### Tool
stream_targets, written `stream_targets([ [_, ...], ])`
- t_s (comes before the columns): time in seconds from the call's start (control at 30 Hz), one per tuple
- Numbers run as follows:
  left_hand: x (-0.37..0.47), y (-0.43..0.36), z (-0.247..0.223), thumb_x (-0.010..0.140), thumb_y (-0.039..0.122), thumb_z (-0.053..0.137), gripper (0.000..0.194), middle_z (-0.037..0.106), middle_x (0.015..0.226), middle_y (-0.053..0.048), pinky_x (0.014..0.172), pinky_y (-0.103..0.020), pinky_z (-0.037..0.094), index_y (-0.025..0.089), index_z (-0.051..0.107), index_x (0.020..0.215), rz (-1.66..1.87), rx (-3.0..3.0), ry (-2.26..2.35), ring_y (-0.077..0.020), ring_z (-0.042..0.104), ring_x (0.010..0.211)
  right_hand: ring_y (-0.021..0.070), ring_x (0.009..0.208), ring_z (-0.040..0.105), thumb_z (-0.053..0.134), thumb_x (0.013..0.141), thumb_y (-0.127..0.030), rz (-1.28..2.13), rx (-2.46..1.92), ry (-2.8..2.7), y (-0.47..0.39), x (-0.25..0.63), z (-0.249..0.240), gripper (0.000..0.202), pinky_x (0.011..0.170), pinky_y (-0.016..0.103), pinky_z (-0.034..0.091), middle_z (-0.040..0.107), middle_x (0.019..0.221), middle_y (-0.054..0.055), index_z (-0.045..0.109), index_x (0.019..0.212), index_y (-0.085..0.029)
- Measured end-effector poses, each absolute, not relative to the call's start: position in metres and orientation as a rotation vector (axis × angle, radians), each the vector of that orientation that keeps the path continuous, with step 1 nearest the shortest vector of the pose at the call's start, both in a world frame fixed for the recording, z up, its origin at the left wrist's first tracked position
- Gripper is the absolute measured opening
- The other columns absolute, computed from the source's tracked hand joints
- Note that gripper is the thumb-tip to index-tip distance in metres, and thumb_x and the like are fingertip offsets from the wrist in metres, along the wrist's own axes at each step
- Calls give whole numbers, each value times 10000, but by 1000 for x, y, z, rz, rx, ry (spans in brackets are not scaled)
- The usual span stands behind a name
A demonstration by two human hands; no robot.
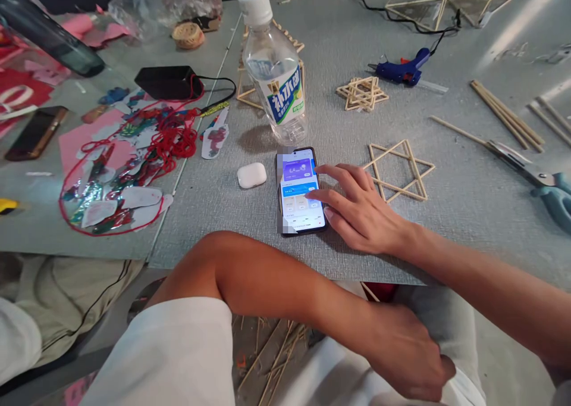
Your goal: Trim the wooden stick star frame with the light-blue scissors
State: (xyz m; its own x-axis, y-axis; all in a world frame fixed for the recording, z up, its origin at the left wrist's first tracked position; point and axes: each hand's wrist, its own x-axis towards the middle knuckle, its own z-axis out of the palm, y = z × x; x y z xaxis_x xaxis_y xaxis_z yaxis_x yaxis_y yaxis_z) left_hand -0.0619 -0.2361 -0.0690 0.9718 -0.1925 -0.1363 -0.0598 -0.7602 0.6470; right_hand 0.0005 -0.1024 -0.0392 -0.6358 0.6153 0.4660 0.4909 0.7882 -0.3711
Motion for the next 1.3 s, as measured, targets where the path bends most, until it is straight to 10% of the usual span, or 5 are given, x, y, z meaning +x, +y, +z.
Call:
stream_targets([
  [0.27, -59, -232, -63, 1108, 297, 500, 319, 805, 828, -74, 454, -338, 296, 238, 529, 796, -262, 2379, -180, -224, 819, 810, 432, 1523, 474, 433, 1151, -270, 271, -842, -2442, -103, 1, -39, 388, 1223, 683, 435, 504, 1713, 215, 616, 1488, -209],
  [0.73, -64, -242, -79, 1106, 312, 478, 349, 807, 853, -95, 513, -380, 385, 120, 769, 1078, -124, 2420, -163, -231, 824, 827, 421, 1488, 496, 453, 1148, -299, 257, -897, -2385, -103, 4, -38, 368, 1227, 679, 426, 554, 1680, 180, 762, 1331, -219],
  [1.03, -66, -248, -86, 1105, 274, 478, 310, 821, 874, -71, 500, -397, 350, 150, 761, 1094, -134, 2510, -247, -228, 831, 850, 471, 1704, 324, 495, 1165, -512, 330, -686, -2583, -102, -5, -42, 535, 1195, 664, 436, 311, 1876, 229, 604, 1625, -261],
  [1.3, -68, -252, -98, 1076, 266, 514, 273, 795, 803, -67, 483, -395, 356, 175, 761, 1005, -76, 2579, -161, -233, 793, 713, 364, 1461, 531, 403, 1190, -323, 397, -902, -2298, -98, 8, -32, 430, 1277, 624, 421, 652, 1613, 158, 744, 1426, -209],
])
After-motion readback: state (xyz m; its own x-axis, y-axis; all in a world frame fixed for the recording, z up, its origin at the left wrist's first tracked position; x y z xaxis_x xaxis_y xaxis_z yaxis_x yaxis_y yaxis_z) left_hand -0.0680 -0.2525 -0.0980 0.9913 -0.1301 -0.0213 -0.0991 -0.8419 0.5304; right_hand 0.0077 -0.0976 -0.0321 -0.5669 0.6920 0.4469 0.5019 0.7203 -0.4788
